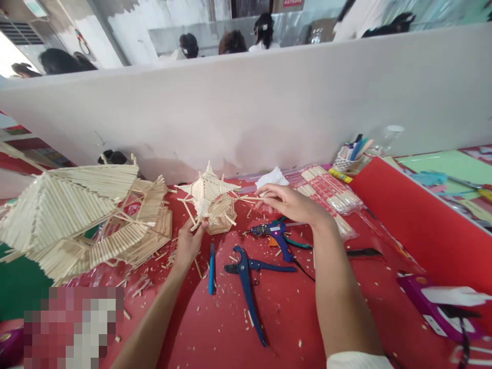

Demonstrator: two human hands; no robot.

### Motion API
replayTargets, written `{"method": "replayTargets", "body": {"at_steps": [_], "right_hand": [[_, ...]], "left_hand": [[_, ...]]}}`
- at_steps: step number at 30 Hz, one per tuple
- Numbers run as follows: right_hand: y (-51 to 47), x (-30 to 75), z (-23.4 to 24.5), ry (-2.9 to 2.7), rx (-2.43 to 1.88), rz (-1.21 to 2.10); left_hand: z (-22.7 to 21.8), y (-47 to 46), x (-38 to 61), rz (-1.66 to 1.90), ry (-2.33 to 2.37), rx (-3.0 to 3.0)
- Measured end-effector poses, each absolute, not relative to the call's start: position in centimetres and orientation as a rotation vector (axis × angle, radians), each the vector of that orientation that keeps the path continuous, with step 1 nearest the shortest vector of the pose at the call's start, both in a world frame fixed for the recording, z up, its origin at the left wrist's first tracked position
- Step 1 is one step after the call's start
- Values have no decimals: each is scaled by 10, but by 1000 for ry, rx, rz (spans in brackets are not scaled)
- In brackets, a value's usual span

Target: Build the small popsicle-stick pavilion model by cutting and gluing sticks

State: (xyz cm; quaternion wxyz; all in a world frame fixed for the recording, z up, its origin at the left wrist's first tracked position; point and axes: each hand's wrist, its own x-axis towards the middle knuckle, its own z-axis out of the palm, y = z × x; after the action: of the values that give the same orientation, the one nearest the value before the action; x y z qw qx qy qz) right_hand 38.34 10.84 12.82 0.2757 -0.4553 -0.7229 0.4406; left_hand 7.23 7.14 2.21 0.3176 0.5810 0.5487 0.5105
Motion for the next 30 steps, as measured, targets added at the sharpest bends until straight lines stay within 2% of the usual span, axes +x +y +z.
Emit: {"method": "replayTargets", "body": {"at_steps": [11, 16, 27, 30], "right_hand": [[83, 357, 159, -2156, -1309, 1007], [71, 342, 169, -2304, -1212, 803], [74, 297, 148, -2443, -1101, 548], [74, 287, 145, -2412, -1095, 527]], "left_hand": [[28, 72, 59, 1313, 1466, 1534], [38, 71, 55, 1144, 1357, 1592], [38, 69, 47, 1106, 1463, 1834], [39, 67, 47, 1208, 1467, 1683]]}}
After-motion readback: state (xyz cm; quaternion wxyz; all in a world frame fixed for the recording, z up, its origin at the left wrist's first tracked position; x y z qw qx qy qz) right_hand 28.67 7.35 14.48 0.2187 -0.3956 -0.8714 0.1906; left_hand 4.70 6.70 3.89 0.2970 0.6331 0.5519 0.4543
